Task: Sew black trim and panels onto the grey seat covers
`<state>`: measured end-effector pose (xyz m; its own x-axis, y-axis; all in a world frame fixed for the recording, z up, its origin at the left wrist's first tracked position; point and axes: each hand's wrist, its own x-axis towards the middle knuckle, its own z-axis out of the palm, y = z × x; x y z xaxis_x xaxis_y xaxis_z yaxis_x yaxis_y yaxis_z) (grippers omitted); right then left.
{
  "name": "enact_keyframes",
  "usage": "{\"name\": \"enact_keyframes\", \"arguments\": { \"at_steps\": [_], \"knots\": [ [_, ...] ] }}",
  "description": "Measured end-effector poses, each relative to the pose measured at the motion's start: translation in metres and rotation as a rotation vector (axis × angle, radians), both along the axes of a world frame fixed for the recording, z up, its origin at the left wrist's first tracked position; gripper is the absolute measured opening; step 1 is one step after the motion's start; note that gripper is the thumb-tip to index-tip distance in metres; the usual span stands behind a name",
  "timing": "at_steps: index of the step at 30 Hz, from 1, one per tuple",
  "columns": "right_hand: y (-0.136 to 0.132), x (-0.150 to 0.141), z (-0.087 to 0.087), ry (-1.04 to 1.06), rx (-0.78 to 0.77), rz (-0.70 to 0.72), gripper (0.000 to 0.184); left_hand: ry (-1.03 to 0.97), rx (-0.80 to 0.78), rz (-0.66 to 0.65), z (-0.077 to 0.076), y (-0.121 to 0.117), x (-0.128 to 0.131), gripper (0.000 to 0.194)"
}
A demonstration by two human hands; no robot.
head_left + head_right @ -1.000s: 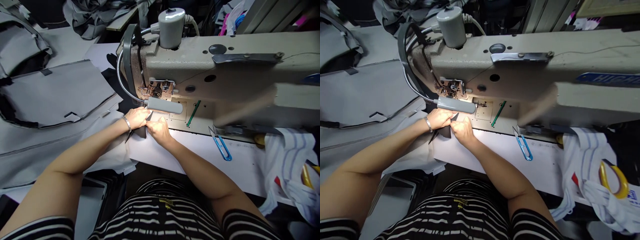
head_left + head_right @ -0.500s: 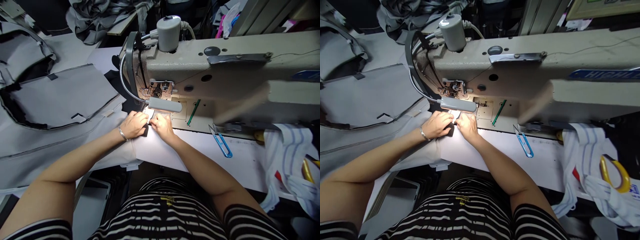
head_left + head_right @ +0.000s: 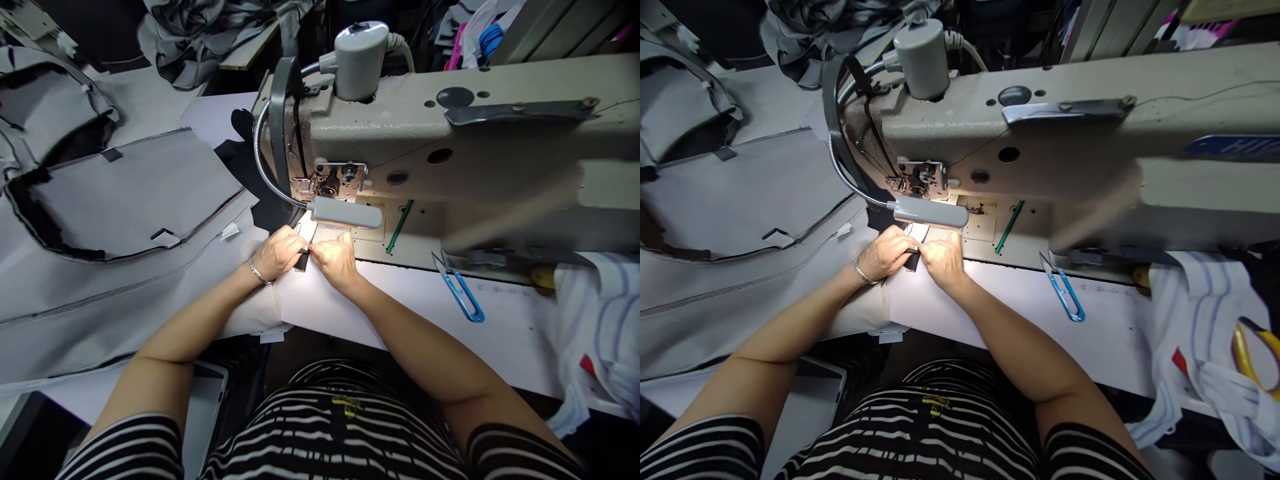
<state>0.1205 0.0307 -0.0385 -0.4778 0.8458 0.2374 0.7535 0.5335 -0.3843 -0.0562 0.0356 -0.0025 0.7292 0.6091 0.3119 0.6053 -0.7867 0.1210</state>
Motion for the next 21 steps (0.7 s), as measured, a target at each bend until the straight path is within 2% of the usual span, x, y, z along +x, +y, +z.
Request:
{"name": "enact_keyframes", "arguments": {
  "at_steps": [4,8,16,21],
  "knots": [
    [-0.001,0.0,-0.008,-0.081,0.135,0.06,0.029,0.0,0.025,0.026,-0.004,-0.003,0.003,0.018],
    [-0.001,0.001,-0.01,-0.088,0.184,0.067,0.032,0.025,0.005,0.064,-0.004,-0.003,0.006,0.019],
    [-0.001,0.003,-0.002,-0.09,0.064,0.063,0.033,0.015,-0.115,0.166,-0.002,-0.005,0.011,0.018],
    [0.003,0.004,0.001,-0.045,-0.054,0.007,0.03,0.032,-0.144,0.23,-0.006,-0.001,0.016,0.017]
  ]
}}
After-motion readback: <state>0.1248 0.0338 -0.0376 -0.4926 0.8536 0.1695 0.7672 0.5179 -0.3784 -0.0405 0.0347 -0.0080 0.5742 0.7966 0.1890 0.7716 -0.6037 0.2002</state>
